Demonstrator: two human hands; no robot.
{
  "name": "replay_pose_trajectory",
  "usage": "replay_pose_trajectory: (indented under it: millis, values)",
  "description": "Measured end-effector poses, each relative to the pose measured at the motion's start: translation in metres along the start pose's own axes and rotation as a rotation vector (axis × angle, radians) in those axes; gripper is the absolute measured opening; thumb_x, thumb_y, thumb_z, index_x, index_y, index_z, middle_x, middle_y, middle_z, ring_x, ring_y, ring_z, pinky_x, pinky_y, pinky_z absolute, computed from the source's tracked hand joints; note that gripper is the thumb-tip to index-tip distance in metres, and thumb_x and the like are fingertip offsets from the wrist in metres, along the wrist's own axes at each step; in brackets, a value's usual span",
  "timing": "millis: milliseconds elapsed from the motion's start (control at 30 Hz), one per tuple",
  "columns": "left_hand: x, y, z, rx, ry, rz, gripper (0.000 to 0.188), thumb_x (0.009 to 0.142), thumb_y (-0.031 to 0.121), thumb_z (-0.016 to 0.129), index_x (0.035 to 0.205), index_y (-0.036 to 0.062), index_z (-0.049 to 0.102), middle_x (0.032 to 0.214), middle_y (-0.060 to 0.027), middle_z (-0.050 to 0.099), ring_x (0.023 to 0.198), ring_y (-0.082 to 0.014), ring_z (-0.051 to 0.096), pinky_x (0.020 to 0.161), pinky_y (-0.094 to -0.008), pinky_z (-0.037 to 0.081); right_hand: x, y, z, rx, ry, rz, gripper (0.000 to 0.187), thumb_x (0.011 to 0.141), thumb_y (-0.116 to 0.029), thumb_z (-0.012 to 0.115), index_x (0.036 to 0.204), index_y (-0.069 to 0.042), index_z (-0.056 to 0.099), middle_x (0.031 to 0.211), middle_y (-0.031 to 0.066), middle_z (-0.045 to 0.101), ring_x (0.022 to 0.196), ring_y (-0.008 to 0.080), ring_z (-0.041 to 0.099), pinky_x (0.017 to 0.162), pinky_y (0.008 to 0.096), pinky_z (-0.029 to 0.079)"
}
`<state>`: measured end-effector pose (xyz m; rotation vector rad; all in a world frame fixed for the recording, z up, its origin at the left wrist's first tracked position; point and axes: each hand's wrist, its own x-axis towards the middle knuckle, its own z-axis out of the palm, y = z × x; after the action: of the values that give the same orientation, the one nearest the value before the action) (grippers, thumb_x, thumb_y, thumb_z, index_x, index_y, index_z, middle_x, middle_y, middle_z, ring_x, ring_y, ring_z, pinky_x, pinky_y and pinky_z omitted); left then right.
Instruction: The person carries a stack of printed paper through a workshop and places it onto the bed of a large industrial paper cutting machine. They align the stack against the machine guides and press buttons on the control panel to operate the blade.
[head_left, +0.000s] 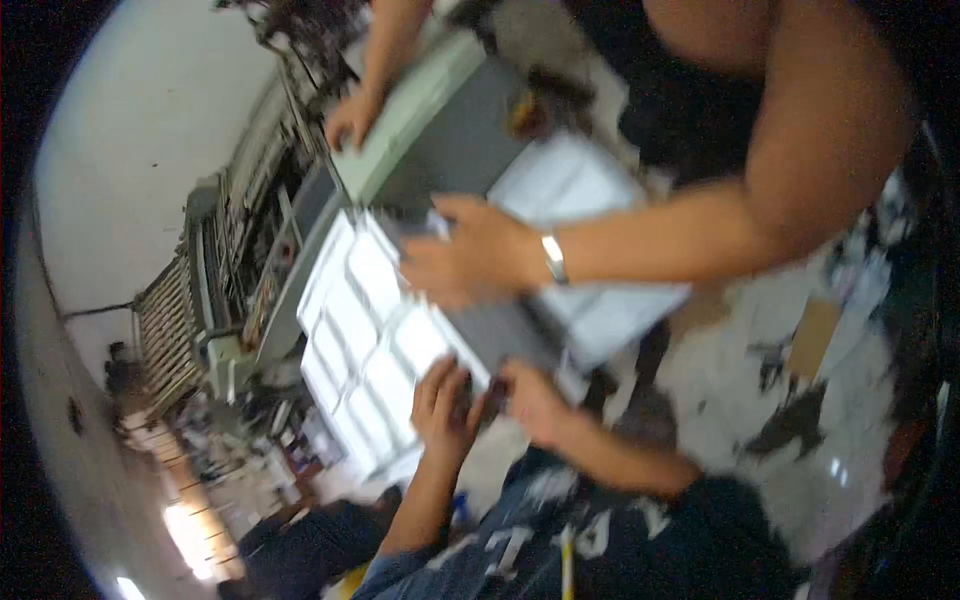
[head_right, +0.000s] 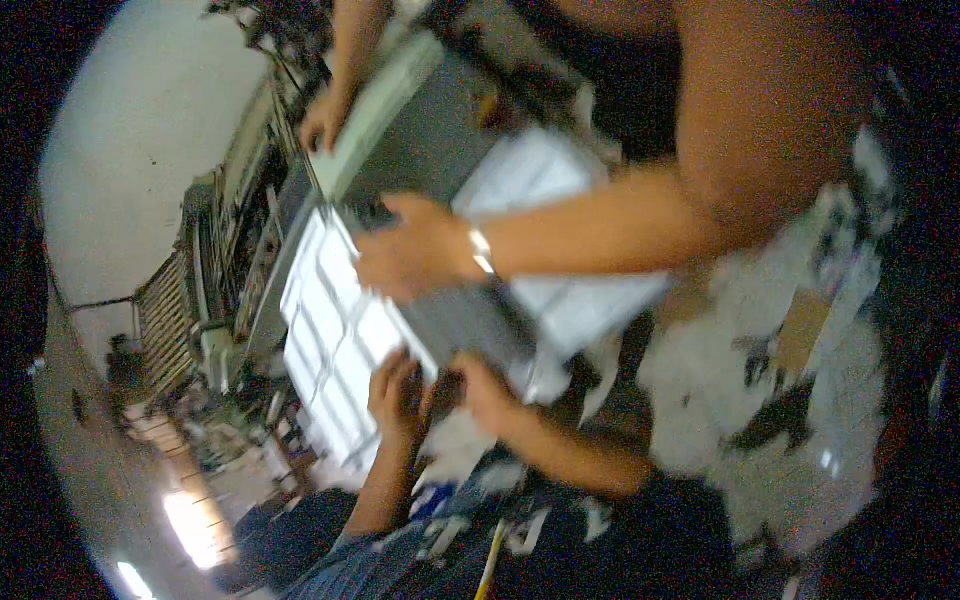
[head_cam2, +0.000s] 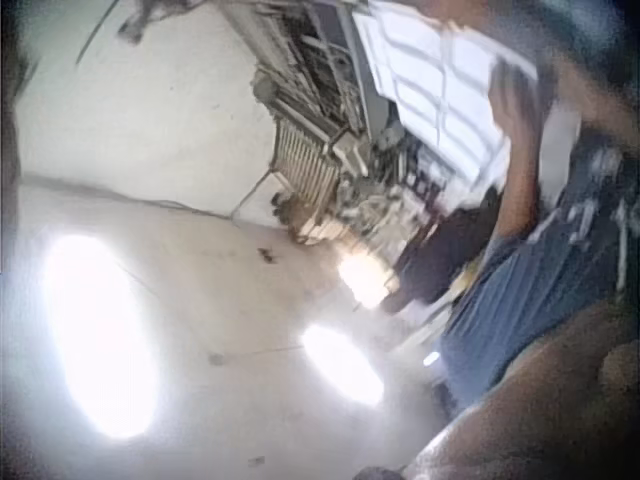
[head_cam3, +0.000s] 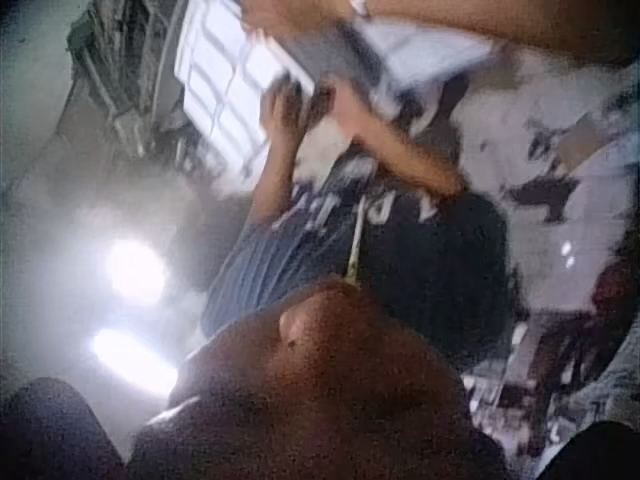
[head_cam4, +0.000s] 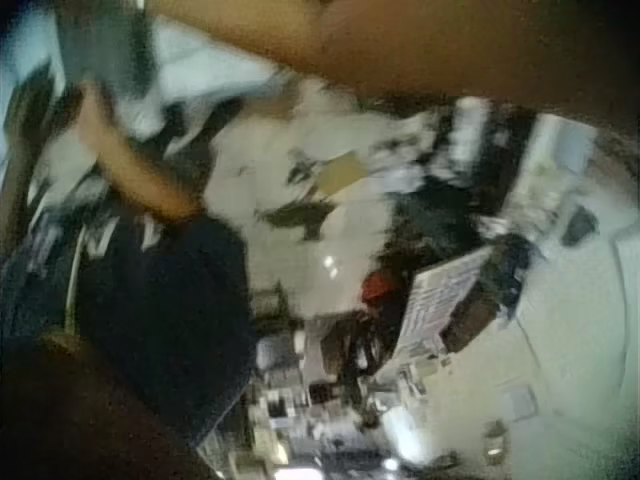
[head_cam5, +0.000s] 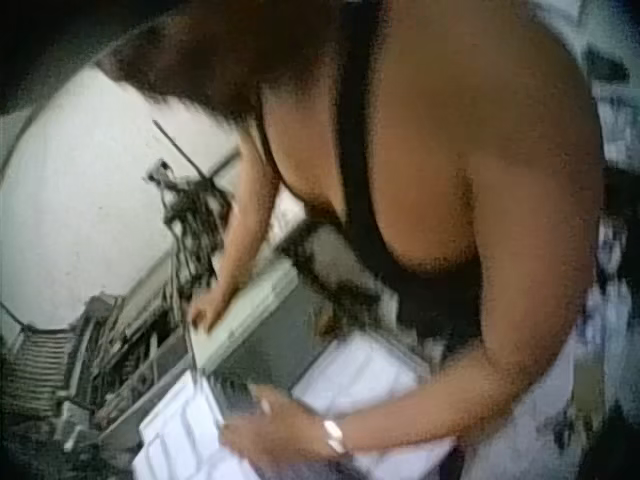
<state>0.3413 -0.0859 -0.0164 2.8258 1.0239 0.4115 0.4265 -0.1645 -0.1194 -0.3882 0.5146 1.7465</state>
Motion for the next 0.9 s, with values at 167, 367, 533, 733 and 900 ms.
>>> replay_pose_trajectory:
  millis: [167,367,533,733,900]
  values:
    - [-0.005,0.009,-0.024,0.053,0.048,-0.004,0.046,0.066,0.020,0.085,0.106,0.0095,0.065,0.117,-0.0105,0.064,0.108,-0.0303,0.062,0.088,-0.0390,0.053,-0.017,-0.020,0.026,-0.026,-0.074,0.088,0.020,0.090,-0.025,0.053,0.101,-0.010,0.060,0.097,0.0074,0.063,0.092,0.0228,0.060,0.088,0.0478,0.045]
    - [0.000,0.010,-0.017,-0.002,0.078,-0.006,0.045,0.067,0.020,0.084,0.106,0.0096,0.065,0.118,-0.0093,0.064,0.107,-0.0295,0.062,0.087,-0.0383,0.054,-0.006,-0.023,0.013,-0.090,-0.066,0.031,0.019,0.089,-0.027,0.053,0.098,-0.011,0.061,0.094,0.0048,0.063,0.090,0.0211,0.060,0.087,0.0449,0.044]
    - [0.000,0.011,-0.014,-0.013,0.091,0.022,0.042,0.069,0.020,0.082,0.106,0.0100,0.065,0.121,-0.0079,0.063,0.110,-0.0286,0.061,0.087,-0.0372,0.054,-0.006,-0.024,0.014,-0.119,-0.047,-0.041,0.019,0.089,-0.028,0.053,0.096,-0.012,0.061,0.092,0.0041,0.063,0.089,0.0208,0.058,0.087,0.0452,0.044]
    - [-0.011,0.007,-0.026,-0.015,0.097,-0.013,0.039,0.073,0.023,0.081,0.106,0.0091,0.066,0.122,-0.0090,0.063,0.111,-0.0292,0.061,0.089,-0.0380,0.053,-0.011,-0.023,0.005,-0.101,-0.189,-0.181,0.027,0.091,-0.033,0.055,0.106,-0.011,0.059,0.102,0.0051,0.062,0.095,0.0207,0.058,0.087,0.0421,0.045]
    - [0.009,0.013,-0.021,-0.070,-0.028,-0.008,0.040,0.077,0.023,0.079,0.110,0.0074,0.064,0.124,-0.0110,0.062,0.112,-0.0309,0.059,0.090,-0.0383,0.052,-0.032,-0.031,-0.027,-0.114,-0.326,-0.273,0.036,0.092,-0.037,0.057,0.115,-0.010,0.058,0.110,0.0059,0.062,0.099,0.0207,0.058,0.087,0.0395,0.046]
